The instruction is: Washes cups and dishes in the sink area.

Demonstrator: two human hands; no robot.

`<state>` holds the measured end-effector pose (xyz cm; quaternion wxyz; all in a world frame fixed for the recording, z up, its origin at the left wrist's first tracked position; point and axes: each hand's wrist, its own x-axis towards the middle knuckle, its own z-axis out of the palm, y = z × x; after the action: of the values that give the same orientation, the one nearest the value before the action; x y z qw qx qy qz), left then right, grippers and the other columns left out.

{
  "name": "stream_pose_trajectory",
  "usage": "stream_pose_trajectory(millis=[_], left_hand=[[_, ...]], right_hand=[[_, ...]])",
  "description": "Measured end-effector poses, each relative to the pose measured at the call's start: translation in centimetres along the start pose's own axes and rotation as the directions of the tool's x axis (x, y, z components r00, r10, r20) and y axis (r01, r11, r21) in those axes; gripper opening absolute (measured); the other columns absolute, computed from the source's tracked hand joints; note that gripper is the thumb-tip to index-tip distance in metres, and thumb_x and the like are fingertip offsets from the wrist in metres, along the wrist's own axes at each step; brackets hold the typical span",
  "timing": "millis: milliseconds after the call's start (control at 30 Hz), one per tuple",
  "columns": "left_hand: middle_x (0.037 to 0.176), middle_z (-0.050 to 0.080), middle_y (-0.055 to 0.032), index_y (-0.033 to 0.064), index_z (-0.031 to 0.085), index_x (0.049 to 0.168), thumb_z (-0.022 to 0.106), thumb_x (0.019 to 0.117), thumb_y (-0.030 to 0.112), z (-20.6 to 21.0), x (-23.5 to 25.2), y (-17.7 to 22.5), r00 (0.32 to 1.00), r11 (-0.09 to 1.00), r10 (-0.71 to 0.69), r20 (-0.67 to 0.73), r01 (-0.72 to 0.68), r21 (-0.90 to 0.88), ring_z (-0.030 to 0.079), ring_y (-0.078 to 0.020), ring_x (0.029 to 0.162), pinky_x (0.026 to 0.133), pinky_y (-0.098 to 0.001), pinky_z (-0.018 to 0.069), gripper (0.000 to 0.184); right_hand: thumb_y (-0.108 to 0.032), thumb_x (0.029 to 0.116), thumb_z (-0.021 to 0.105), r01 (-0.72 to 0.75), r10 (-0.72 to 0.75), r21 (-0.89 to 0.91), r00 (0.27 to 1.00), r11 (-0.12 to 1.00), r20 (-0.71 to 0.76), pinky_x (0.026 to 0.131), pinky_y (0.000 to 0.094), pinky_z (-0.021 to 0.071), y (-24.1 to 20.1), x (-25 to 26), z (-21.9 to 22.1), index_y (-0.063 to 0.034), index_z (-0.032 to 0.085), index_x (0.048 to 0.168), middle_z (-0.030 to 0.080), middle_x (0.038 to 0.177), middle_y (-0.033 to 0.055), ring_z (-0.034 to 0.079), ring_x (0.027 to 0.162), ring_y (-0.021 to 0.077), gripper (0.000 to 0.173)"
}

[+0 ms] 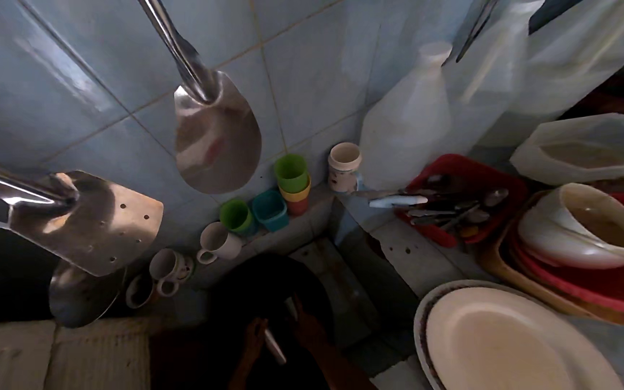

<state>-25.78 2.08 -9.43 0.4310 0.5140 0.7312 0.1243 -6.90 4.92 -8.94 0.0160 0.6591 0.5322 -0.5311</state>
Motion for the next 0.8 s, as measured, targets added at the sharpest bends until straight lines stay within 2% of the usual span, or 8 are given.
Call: stream_pose_trajectory(millis=[100,167,233,300,400,567,667,800], left_hand=[[0.142,0.059,-0.0214,-0.0001,0.059,0.14,0.046,0.1101,0.033,1.5,1.5,-1.0,0.949,0.989,-0.118,0.293,0.138,-0.049,0.055,-0.0319,0.133,0.115,-0.049,0.0412,0.046],[0.138,0.06,-0.0214,0.0002,0.059,0.138,0.051,0.1082,0.037,0.6,3.9,-1.3,0.914,0.981,-0.174,0.366,0.192,-0.013,0.058,-0.0317,0.128,0.11,-0.0495,0.0448,0.048],[0.124,0.067,-0.021,-0.0012,0.063,0.131,0.058,0.1056,0.031,-0.3,7.0,-1.3,0.943,0.972,-0.216,0.254,0.233,-0.038,0.067,-0.0298,0.111,0.099,-0.0471,0.0533,0.041],[0.12,0.068,-0.0229,-0.0034,0.064,0.127,0.061,0.1039,0.026,-0.4,9.3,-0.3,0.964,0.954,-0.265,-0.028,0.257,-0.156,0.068,-0.0322,0.109,0.097,-0.0485,0.0549,0.038],[0.115,0.069,-0.0244,-0.0069,0.066,0.122,0.059,0.105,0.021,3.1,10.6,1.9,0.905,0.896,-0.272,-0.327,0.114,-0.429,0.068,-0.0332,0.103,0.092,-0.0495,0.0555,0.033],[0.116,0.071,-0.0181,-0.0047,0.066,0.121,0.055,0.1064,0.02,4.4,8.2,6.5,0.984,0.83,-0.085,0.158,0.158,-0.535,0.069,-0.0249,0.105,0.095,-0.0419,0.056,0.031],[0.105,0.072,-0.0195,-0.0103,0.062,0.119,0.039,0.1118,0.018,0.5,5.7,7.0,0.995,0.746,-0.095,0.037,0.095,-0.66,0.072,-0.0231,0.092,0.085,-0.0378,0.0597,0.037],[0.102,0.07,-0.0165,-0.008,0.062,0.121,0.044,0.1103,0.017,-2.8,3.5,5.3,0.97,0.75,-0.208,-0.128,0.074,-0.658,0.069,-0.0185,0.085,0.079,-0.0336,0.0584,0.032]], right_hand=[[-0.044,0.1044,0.052,-0.026,0.025,-0.096,1.0,0.995,-0.012,0.098,0.0598,0.0529,-0.4,-0.1,0.1,-0.0296,0.02,0.165,0.054,0.143,0.0281,0.063,0.12,0.0453,0.07],[-0.041,0.0995,0.059,-0.03,0.023,-0.109,0.998,0.994,-0.062,0.097,0.0585,0.054,-0.6,-0.2,-0.1,-0.0242,0.026,0.163,0.046,0.15,0.0288,0.062,0.121,0.0451,0.074],[-0.04,0.0966,0.065,-0.016,0.008,-0.085,0.996,0.996,-0.088,0.1,0.0573,0.0533,-0.3,0.3,0.1,-0.0177,0.028,0.163,0.041,0.154,0.0284,0.058,0.127,0.0442,0.079],[-0.041,0.0966,0.066,0.002,-0.008,-0.062,0.996,0.998,-0.093,0.104,0.0563,0.0512,0.1,0.9,0.5,-0.0123,0.028,0.162,0.038,0.157,0.0284,0.055,0.132,0.0433,0.08],[-0.039,0.0983,0.065,0.04,-0.043,-0.034,0.994,0.999,-0.098,0.109,0.0525,0.0485,0.7,2.1,0.8,-0.0062,0.029,0.16,0.038,0.157,0.0277,0.052,0.136,0.0407,0.079],[-0.038,0.0886,0.078,0.16,-0.133,0.14,0.974,0.977,-0.182,0.113,0.0481,0.0449,0.9,2.8,0.2,0.0009,0.04,0.153,0.055,0.145,0.024,0.056,0.133,0.0339,0.084],[-0.034,0.0852,0.078,0.254,-0.246,0.005,0.942,0.967,-0.227,0.111,0.0492,0.0469,-0.6,1.2,-1.3,-0.0051,0.05,0.147,0.049,0.149,0.0238,0.052,0.136,0.0363,0.074],[-0.024,0.0786,0.084,0.529,-0.543,-0.138,0.774,0.837,-0.326,0.109,0.0462,0.0482,-2.8,-3.1,-2.7,-0.0051,0.057,0.142,0.053,0.145,0.024,0.051,0.136,0.0385,0.071]])
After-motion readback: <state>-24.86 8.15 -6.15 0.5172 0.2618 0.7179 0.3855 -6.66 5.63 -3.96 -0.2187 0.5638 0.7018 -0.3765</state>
